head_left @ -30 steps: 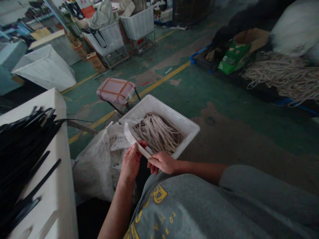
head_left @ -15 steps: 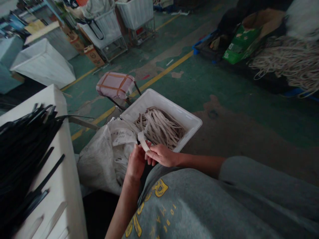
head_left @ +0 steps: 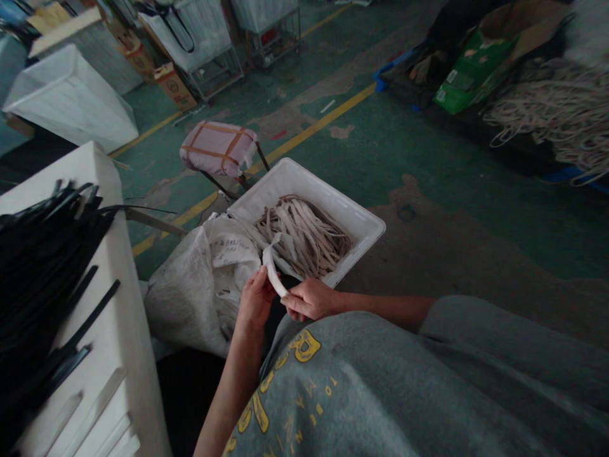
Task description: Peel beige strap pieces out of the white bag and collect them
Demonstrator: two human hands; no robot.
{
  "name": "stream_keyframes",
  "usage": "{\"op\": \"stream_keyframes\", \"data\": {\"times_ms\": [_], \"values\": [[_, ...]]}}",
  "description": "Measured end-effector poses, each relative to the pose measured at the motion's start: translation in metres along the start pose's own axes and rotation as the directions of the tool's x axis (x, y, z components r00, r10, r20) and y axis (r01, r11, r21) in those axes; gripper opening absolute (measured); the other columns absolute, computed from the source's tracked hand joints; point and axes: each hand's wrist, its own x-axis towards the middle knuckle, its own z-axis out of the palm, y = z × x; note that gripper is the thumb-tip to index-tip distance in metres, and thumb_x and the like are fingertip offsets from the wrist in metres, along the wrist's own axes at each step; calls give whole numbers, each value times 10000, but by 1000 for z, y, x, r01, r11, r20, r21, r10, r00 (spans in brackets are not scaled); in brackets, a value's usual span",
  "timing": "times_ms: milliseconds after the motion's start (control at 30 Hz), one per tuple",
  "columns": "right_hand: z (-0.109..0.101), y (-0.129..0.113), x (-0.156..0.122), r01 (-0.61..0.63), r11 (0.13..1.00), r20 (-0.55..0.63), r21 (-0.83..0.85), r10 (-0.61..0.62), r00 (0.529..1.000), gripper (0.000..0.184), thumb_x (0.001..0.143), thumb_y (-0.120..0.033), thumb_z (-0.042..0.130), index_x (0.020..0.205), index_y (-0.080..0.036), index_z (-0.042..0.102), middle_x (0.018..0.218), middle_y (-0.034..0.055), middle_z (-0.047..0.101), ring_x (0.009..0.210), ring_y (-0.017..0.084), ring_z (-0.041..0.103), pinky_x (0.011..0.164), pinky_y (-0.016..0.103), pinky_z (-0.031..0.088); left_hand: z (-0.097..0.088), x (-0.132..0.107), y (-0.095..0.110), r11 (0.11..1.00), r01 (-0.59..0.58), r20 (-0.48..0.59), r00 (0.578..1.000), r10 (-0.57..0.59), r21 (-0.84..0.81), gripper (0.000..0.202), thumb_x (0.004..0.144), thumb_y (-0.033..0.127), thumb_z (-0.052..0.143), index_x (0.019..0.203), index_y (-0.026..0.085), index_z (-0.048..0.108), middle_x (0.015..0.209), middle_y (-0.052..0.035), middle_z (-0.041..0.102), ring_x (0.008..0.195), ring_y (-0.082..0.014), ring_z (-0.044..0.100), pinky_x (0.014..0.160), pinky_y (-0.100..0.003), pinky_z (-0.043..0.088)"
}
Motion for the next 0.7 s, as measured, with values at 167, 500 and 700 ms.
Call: {"op": "stream_keyframes", "data": {"times_ms": [167,500,700], "values": [[-2,-7,-1,-11,1000,-20,-10,11,1000,512,1031,-369,406,628,-149,632,583,28,664,525,114,638,573,216,447,3,-10,-8,960,-204,-6,978,209,191,363,705,514,796,722,175,666,675,1,659,621,-127,595,611,-235,494],[2,0,11,-52,983,47,177,45,998,365,999,-427,513,854,-142,688,686,24,708,562,119,656,568,215,477,-3,-20,10,845,-415,-32,892,451,337,411,762,493,742,617,187,509,568,60,437,544,-86,389,540,-210,385],[6,-11,21,-140,943,76,302,122,990,419,1029,-393,455,739,-140,620,572,0,635,476,98,607,501,195,467,-20,-14,17,736,-507,-1,823,568,447,374,827,466,691,639,174,553,600,48,454,582,-92,399,582,-211,367]]}}
